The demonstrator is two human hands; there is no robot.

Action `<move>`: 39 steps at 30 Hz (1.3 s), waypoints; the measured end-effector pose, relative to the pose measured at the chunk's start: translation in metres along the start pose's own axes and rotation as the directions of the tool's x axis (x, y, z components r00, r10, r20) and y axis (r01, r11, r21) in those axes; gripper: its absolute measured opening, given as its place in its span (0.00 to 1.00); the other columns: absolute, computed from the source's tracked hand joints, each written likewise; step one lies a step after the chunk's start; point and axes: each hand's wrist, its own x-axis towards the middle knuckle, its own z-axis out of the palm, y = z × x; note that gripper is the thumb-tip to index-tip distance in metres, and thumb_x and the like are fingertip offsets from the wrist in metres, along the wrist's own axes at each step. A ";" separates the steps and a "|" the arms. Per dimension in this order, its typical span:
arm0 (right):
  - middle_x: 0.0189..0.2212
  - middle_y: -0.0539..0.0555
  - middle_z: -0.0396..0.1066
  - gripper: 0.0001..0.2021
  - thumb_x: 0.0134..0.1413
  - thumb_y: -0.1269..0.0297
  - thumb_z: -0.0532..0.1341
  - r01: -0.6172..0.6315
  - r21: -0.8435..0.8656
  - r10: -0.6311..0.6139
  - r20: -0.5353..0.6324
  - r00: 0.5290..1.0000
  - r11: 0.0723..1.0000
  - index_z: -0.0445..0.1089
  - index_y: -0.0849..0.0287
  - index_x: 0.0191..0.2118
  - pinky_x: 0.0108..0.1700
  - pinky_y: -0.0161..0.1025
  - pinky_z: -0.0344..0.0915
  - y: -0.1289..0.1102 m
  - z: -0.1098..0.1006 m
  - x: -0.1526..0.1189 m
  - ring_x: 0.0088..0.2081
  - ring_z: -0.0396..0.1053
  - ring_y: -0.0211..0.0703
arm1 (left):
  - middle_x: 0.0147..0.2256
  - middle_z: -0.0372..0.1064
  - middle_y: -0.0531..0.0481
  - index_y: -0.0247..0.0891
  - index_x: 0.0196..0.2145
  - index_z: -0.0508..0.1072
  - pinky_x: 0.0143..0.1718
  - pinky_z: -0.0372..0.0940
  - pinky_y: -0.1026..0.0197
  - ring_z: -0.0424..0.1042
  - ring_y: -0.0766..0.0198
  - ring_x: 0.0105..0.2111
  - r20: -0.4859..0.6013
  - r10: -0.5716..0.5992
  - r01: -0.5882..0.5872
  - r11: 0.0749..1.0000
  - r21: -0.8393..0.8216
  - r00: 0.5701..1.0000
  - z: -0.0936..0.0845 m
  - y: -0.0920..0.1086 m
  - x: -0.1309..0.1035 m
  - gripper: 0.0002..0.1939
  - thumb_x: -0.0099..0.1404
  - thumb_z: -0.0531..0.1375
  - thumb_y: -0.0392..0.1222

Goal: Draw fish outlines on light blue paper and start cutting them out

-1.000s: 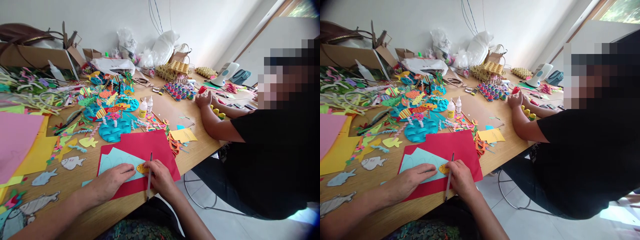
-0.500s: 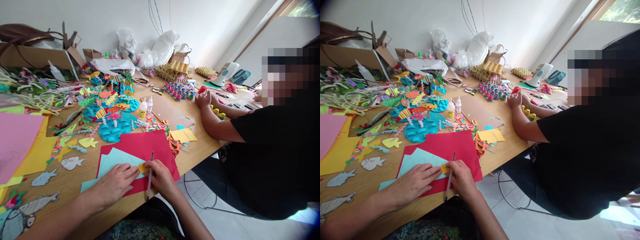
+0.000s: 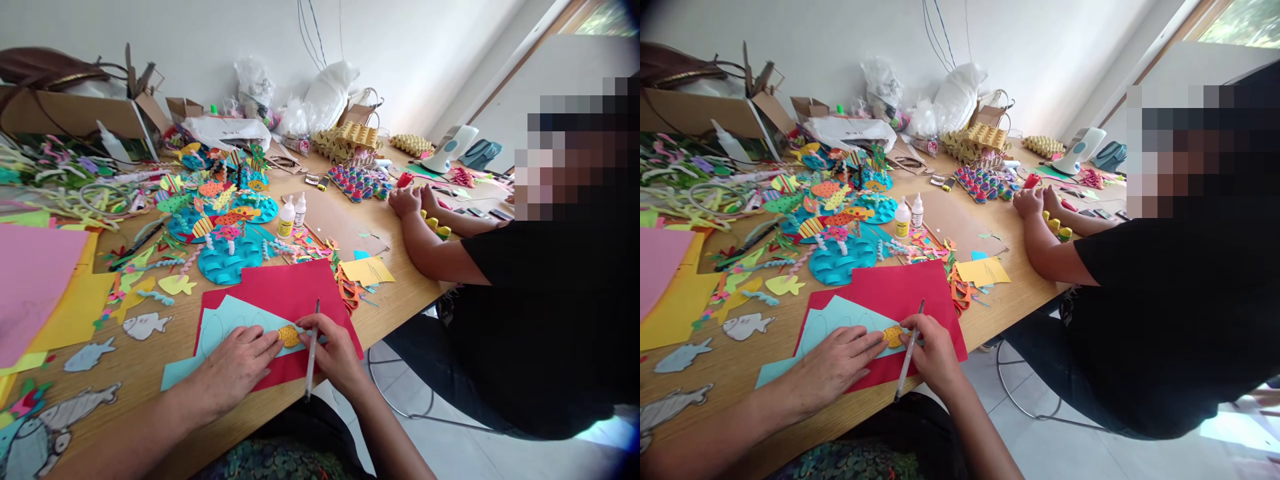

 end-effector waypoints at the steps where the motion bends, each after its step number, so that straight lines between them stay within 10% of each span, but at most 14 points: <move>1: 0.31 0.51 0.72 0.04 0.53 0.70 0.58 -0.020 0.030 0.021 -0.015 1.000 0.999 0.67 0.57 0.35 0.35 0.35 0.65 -0.002 -0.004 0.001 0.33 0.69 0.40 | 0.48 0.66 0.46 0.38 0.52 0.63 0.41 0.62 0.54 0.63 0.55 0.45 -0.003 0.001 -0.001 1.000 0.001 1.000 0.001 0.000 0.000 0.17 0.66 0.55 0.37; 18: 0.28 0.53 0.71 0.04 0.56 0.71 0.55 0.079 -0.247 -0.039 0.165 0.986 0.966 0.67 0.59 0.34 0.31 0.34 0.61 -0.007 0.010 0.003 0.30 0.68 0.42 | 0.47 0.68 0.50 0.41 0.49 0.67 0.43 0.62 0.56 0.65 0.58 0.42 0.095 0.073 -0.052 0.976 -0.210 0.993 -0.012 -0.017 0.018 0.14 0.67 0.53 0.32; 27: 0.32 0.54 0.72 0.12 0.61 0.61 0.50 0.019 0.109 -0.019 -0.001 1.000 0.994 0.70 0.58 0.39 0.36 0.34 0.64 -0.011 -0.013 0.002 0.34 0.69 0.41 | 0.43 0.71 0.50 0.39 0.40 0.73 0.46 0.60 0.60 0.67 0.62 0.43 0.005 0.090 -0.078 0.888 -0.454 0.996 -0.009 -0.031 0.034 0.11 0.67 0.51 0.31; 32: 0.21 0.49 0.68 0.07 0.57 0.65 0.52 -0.092 0.347 0.050 0.130 0.990 0.933 0.66 0.59 0.35 0.29 0.33 0.62 -0.015 -0.018 0.001 0.25 0.65 0.37 | 0.39 0.71 0.51 0.39 0.38 0.73 0.45 0.59 0.62 0.66 0.63 0.42 0.034 0.076 -0.046 0.838 -0.544 0.997 -0.013 -0.033 0.039 0.12 0.67 0.50 0.32; 39: 0.20 0.47 0.65 0.02 0.51 0.70 0.54 -0.108 0.208 0.060 0.221 0.973 0.972 0.62 0.58 0.29 0.25 0.30 0.55 -0.019 -0.003 0.005 0.23 0.60 0.35 | 0.33 0.67 0.52 0.38 0.37 0.70 0.36 0.60 0.64 0.66 0.64 0.34 0.096 0.007 0.050 0.814 -0.579 0.995 -0.025 -0.033 0.041 0.14 0.66 0.46 0.31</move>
